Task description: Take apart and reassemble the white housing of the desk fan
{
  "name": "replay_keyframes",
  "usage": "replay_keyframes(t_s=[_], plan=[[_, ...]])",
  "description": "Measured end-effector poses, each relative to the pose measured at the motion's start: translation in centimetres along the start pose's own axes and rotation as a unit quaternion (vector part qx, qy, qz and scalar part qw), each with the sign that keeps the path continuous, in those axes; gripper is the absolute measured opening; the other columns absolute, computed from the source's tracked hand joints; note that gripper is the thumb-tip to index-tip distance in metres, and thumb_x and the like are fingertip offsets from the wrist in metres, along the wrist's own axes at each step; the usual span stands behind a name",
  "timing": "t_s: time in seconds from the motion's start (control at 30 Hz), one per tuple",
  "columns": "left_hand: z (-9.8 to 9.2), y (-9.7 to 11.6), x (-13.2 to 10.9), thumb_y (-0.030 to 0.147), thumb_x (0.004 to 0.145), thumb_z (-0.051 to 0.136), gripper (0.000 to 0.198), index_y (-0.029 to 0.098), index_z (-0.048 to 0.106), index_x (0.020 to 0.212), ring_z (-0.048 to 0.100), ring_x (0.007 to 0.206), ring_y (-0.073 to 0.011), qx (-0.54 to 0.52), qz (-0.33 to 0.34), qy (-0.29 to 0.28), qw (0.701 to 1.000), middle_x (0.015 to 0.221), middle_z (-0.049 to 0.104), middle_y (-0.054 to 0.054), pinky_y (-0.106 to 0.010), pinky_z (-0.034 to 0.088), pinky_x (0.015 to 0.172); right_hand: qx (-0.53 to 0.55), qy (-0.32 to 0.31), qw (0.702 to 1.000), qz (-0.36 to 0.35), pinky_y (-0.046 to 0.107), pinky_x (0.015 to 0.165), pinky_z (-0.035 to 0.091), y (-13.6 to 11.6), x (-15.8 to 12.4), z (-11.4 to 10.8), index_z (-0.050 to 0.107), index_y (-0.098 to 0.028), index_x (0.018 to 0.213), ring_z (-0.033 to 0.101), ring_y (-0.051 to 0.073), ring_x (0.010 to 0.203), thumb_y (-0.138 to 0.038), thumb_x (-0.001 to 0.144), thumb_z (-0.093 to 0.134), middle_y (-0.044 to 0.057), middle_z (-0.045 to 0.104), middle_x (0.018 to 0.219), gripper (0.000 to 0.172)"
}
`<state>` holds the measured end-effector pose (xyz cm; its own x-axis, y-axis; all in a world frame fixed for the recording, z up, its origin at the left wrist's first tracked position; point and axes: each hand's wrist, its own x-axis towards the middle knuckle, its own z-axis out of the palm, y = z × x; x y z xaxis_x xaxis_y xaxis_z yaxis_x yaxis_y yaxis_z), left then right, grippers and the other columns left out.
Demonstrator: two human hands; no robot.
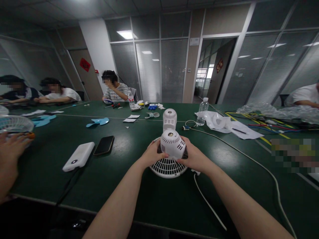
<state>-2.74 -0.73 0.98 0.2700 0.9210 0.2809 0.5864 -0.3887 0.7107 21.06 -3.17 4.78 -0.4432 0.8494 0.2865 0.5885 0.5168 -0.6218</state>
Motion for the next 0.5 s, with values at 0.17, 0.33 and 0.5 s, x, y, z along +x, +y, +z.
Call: replay_keyframes(t_s=[0.17, 0.33, 0.5], plan=[[0.3, 0.3, -0.1, 0.028, 0.068, 0.077, 0.084, 0.023, 0.037, 0.141, 0.043, 0.132, -0.0274, -0.02, 0.043, 0.065, 0.997, 0.142, 0.047, -0.01, -0.046, 0.03, 0.113, -0.032, 0.037, 0.998, 0.026, 0.051, 0.098, 0.045, -0.3, 0.0, 0.7, 0.027, -0.029, 0.142, 0.055, 0.031, 0.118, -0.031, 0.066, 0.077, 0.01, 0.052, 0.134, 0.091], [0.2, 0.3, 0.1, 0.025, 0.068, 0.077, 0.073, 0.022, 0.045, 0.133, 0.054, 0.121, -0.0259, -0.019, 0.004, 0.088, 0.996, 0.13, 0.057, -0.011, -0.044, 0.041, 0.105, -0.069, 0.059, 0.996, 0.023, 0.052, 0.1, 0.042, -0.5, -0.3, 0.4, 0.03, -0.024, 0.142, 0.053, 0.034, 0.12, -0.04, 0.062, 0.08, 0.014, 0.051, 0.136, 0.096], [-0.3, 0.1, 0.2, 0.019, 0.073, 0.072, 0.062, 0.024, 0.048, 0.13, 0.056, 0.119, -0.0236, -0.032, -0.016, 0.051, 0.998, 0.127, 0.06, -0.008, -0.043, 0.041, 0.105, 0.016, 0.013, 1.0, 0.022, 0.041, 0.086, 0.05, 0.7, 0.0, -1.2, 0.047, -0.023, 0.131, 0.065, 0.025, 0.097, -0.05, 0.09, 0.048, 0.008, 0.068, 0.11, 0.049]])
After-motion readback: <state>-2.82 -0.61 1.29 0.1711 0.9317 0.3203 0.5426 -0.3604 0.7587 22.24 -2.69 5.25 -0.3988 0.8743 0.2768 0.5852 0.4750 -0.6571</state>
